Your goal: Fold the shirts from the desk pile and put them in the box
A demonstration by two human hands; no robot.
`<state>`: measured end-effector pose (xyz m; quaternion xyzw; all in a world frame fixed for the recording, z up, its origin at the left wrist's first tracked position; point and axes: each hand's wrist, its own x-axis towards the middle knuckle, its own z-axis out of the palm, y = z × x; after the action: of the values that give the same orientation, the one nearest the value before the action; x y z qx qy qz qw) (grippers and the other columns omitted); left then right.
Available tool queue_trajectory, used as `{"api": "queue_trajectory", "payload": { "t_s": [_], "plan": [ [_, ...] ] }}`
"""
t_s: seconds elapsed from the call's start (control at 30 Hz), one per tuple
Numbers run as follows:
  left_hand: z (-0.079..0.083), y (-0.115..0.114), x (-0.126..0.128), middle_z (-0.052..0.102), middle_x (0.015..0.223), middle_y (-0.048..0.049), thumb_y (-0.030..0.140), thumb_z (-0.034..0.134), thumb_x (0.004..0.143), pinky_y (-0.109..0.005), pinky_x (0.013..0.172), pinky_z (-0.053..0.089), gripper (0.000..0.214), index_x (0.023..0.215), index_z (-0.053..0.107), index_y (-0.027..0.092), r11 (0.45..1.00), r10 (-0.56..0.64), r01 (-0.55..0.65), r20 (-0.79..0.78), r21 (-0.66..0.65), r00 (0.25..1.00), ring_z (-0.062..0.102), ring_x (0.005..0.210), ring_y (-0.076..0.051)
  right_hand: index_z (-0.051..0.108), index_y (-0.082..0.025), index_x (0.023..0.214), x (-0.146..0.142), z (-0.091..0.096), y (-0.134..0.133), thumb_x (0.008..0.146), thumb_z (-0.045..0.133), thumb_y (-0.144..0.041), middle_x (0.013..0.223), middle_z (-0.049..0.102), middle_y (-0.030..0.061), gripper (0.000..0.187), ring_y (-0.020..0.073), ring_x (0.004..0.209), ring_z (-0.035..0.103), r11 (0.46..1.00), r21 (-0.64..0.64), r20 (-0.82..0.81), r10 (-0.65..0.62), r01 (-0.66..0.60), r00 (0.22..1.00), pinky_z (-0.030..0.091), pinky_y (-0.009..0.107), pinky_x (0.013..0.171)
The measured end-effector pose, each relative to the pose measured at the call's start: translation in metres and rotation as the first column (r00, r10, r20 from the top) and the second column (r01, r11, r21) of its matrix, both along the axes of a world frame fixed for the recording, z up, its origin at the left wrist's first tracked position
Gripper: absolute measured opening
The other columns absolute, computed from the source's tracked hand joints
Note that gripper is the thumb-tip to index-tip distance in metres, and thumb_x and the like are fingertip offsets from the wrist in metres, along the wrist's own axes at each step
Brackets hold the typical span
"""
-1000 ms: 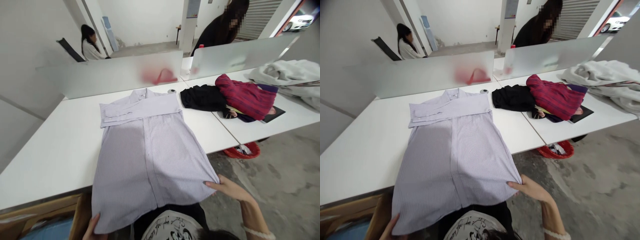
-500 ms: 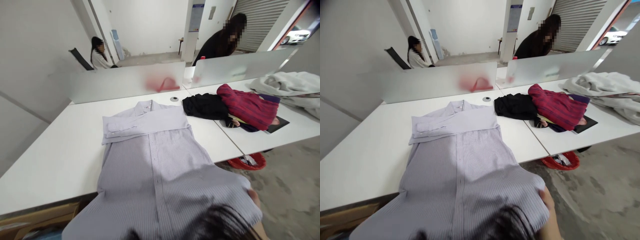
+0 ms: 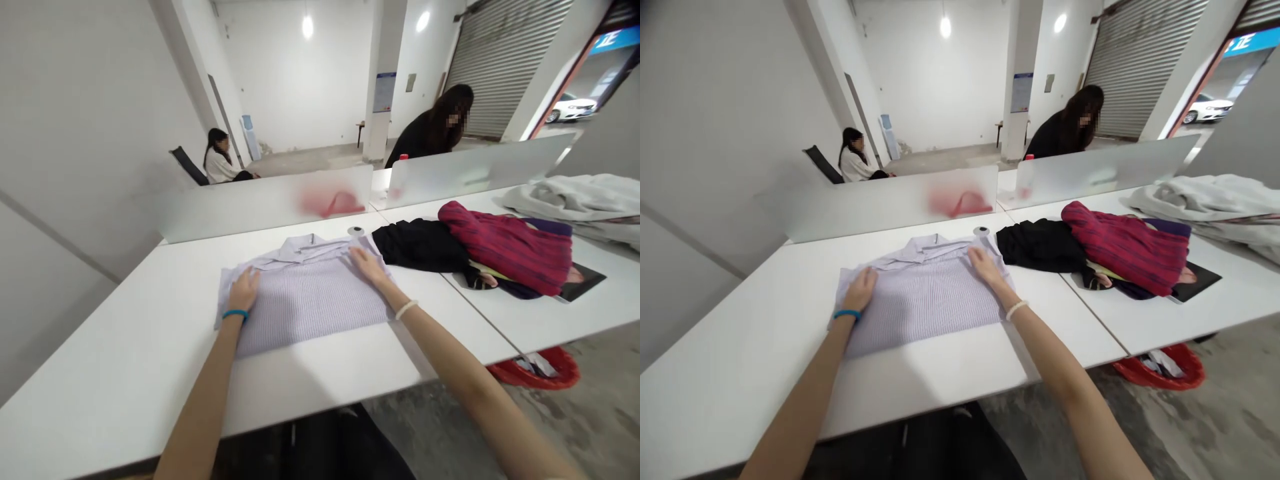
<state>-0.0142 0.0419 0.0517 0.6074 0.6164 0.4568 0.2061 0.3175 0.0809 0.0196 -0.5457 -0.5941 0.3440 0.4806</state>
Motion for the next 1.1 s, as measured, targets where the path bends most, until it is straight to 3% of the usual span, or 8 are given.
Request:
{"api": "queue_trajectory", "payload": {
  "t_s": [0.07, 0.13, 0.23, 0.3, 0.47, 0.7, 0.9, 1.1],
  "plan": [
    [-0.014, 0.003, 0.003, 0.051, 0.128, -0.0106, 0.041, 0.055, 0.087, -0.051, 0.095, 0.043, 0.043, 0.123, 0.051, 0.017, 0.996, 0.051, -0.059, -0.12, -0.066, 0.991, 0.052, 0.114, -0.026, 0.059, -0.017, 0.119, -0.01, -0.018, 0.0, 0.085, 0.047, -0.057, 0.138, 0.048, 0.0148, 0.054, 0.0295, 0.136, 0.031, 0.999, -0.022, 0.193, 0.043, -0.039, 0.98, 0.011, 0.052, 0.113],
    [-0.03, 0.005, 0.001, 0.046, 0.137, -0.0134, 0.045, 0.052, 0.087, -0.058, 0.103, 0.031, 0.048, 0.127, 0.05, 0.018, 0.985, 0.099, -0.129, -0.236, -0.116, 0.967, 0.042, 0.126, -0.031, 0.05, -0.016, 0.132, -0.013, -0.032, -0.003, 0.089, 0.04, -0.057, 0.148, 0.034, 0.0139, 0.061, 0.0303, 0.142, 0.017, 0.997, -0.041, 0.51, 0.083, -0.072, 0.856, 0.001, 0.055, 0.112],
    [-0.046, 0.01, -0.005, 0.034, 0.147, -0.0179, 0.053, 0.041, 0.088, -0.064, 0.108, 0.01, 0.056, 0.131, 0.049, 0.017, 0.954, 0.129, -0.233, -0.442, -0.189, 0.888, 0.021, 0.138, -0.037, 0.033, -0.017, 0.144, -0.012, -0.039, -0.005, 0.095, 0.022, -0.054, 0.153, 0.023, 0.0119, 0.063, 0.0295, 0.142, 0.014, 0.995, -0.057, 0.821, 0.095, -0.086, 0.562, 0.005, 0.057, 0.111],
    [-0.052, 0.014, -0.009, 0.029, 0.15, -0.018, 0.054, 0.034, 0.088, -0.062, 0.109, 0.008, 0.061, 0.134, 0.047, 0.015, 0.934, 0.11, -0.278, -0.559, -0.225, 0.822, 0.016, 0.14, -0.036, 0.03, -0.018, 0.146, -0.01, -0.039, -0.004, 0.096, 0.018, -0.053, 0.153, 0.023, 0.0111, 0.062, 0.0289, 0.142, 0.016, 0.995, -0.065, 0.853, 0.098, -0.082, 0.512, 0.009, 0.056, 0.111],
    [-0.059, 0.013, -0.01, 0.025, 0.152, -0.0155, 0.049, 0.026, 0.089, -0.058, 0.11, 0.014, 0.063, 0.14, 0.038, 0.014, 0.917, 0.054, -0.307, -0.685, -0.254, 0.726, 0.018, 0.141, -0.034, 0.03, -0.019, 0.146, -0.009, -0.034, -0.007, 0.096, 0.017, -0.052, 0.153, 0.024, 0.0105, 0.062, 0.0286, 0.141, 0.018, 0.993, -0.083, 0.855, 0.112, -0.079, 0.506, 0.011, 0.056, 0.111],
    [-0.061, -0.009, -0.005, 0.026, 0.152, -0.0157, 0.047, 0.024, 0.091, -0.057, 0.108, 0.019, 0.061, 0.141, 0.037, 0.014, 0.918, 0.04, -0.321, -0.75, -0.234, 0.66, 0.02, 0.139, -0.034, 0.03, -0.019, 0.146, -0.006, -0.033, -0.028, 0.097, 0.018, -0.05, 0.153, 0.024, 0.0098, 0.06, 0.028, 0.141, 0.018, 0.994, -0.085, 0.857, 0.11, -0.072, 0.504, 0.012, 0.055, 0.111],
    [-0.059, -0.052, 0.005, 0.03, 0.15, -0.0158, 0.042, 0.027, 0.092, -0.054, 0.107, 0.024, 0.057, 0.139, 0.04, 0.014, 0.93, 0.033, -0.322, -0.831, -0.178, 0.556, 0.027, 0.136, -0.034, 0.03, -0.018, 0.146, 0.003, -0.034, -0.064, 0.096, 0.019, -0.05, 0.153, 0.023, 0.0102, 0.06, 0.0282, 0.142, 0.017, 0.992, -0.101, 0.867, 0.124, -0.073, 0.482, 0.013, 0.055, 0.112],
    [-0.064, -0.102, 0.009, 0.028, 0.151, -0.0164, 0.043, 0.028, 0.092, -0.058, 0.107, 0.024, 0.059, 0.143, 0.034, 0.013, 0.922, -0.001, -0.316, -0.817, -0.225, 0.577, 0.023, 0.138, -0.036, 0.031, -0.019, 0.146, 0.015, -0.036, -0.108, 0.096, 0.023, -0.051, 0.154, 0.022, 0.0092, 0.06, 0.0277, 0.143, 0.015, 0.986, -0.121, 0.84, 0.165, -0.116, 0.517, 0.012, 0.055, 0.113]
  ]
}}
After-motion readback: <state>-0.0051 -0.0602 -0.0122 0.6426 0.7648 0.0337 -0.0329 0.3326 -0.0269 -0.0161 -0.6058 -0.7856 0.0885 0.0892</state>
